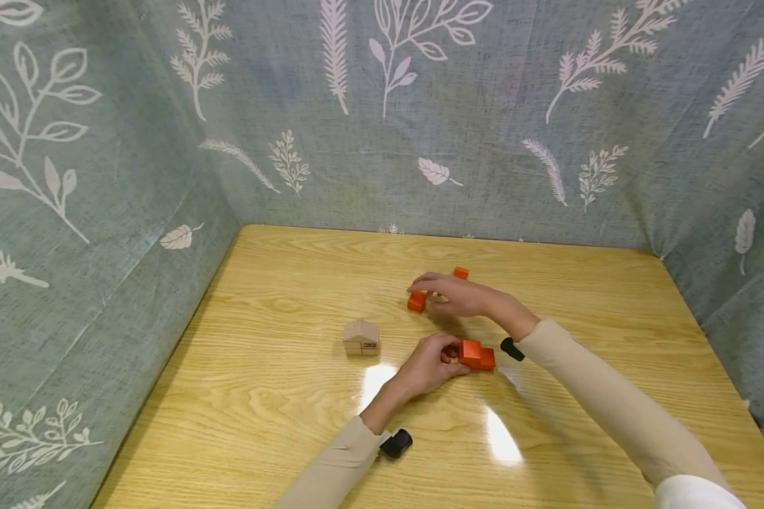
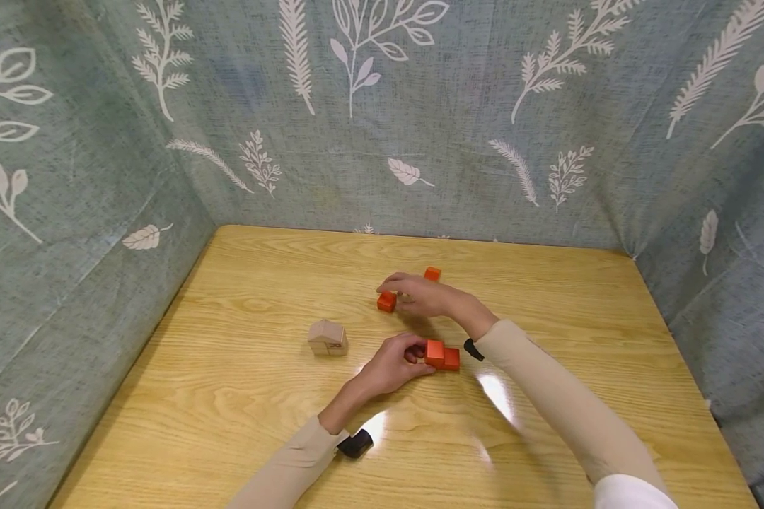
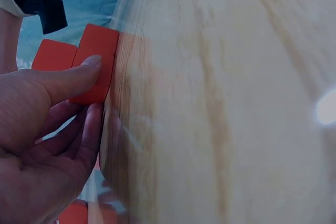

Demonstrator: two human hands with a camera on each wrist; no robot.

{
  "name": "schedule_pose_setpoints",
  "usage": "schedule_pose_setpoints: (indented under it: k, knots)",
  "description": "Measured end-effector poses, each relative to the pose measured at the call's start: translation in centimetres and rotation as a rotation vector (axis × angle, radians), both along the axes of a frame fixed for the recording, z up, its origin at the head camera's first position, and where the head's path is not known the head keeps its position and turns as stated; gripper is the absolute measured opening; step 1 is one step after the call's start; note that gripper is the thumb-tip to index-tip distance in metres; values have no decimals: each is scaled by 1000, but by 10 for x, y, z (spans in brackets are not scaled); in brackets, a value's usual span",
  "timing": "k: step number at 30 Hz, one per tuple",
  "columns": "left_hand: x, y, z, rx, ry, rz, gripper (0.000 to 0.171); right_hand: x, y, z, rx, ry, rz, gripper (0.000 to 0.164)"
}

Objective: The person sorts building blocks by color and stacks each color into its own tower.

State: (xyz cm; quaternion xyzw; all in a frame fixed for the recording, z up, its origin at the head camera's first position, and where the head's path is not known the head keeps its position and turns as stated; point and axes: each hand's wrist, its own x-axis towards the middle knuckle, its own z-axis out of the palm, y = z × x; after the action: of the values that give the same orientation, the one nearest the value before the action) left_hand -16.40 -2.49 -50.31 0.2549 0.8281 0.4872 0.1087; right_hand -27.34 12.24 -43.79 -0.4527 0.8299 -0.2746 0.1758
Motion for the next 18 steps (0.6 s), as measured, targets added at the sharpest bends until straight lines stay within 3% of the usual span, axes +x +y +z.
schedule_pose_setpoints:
  k: [8,18]
  knots:
    - [0,1,1,7,15,3,32,-4,-3,-9,-31,86,19,38]
    - [0,1,1,17,28,1,32,-5,-5,-9,-37,88,-49,27]
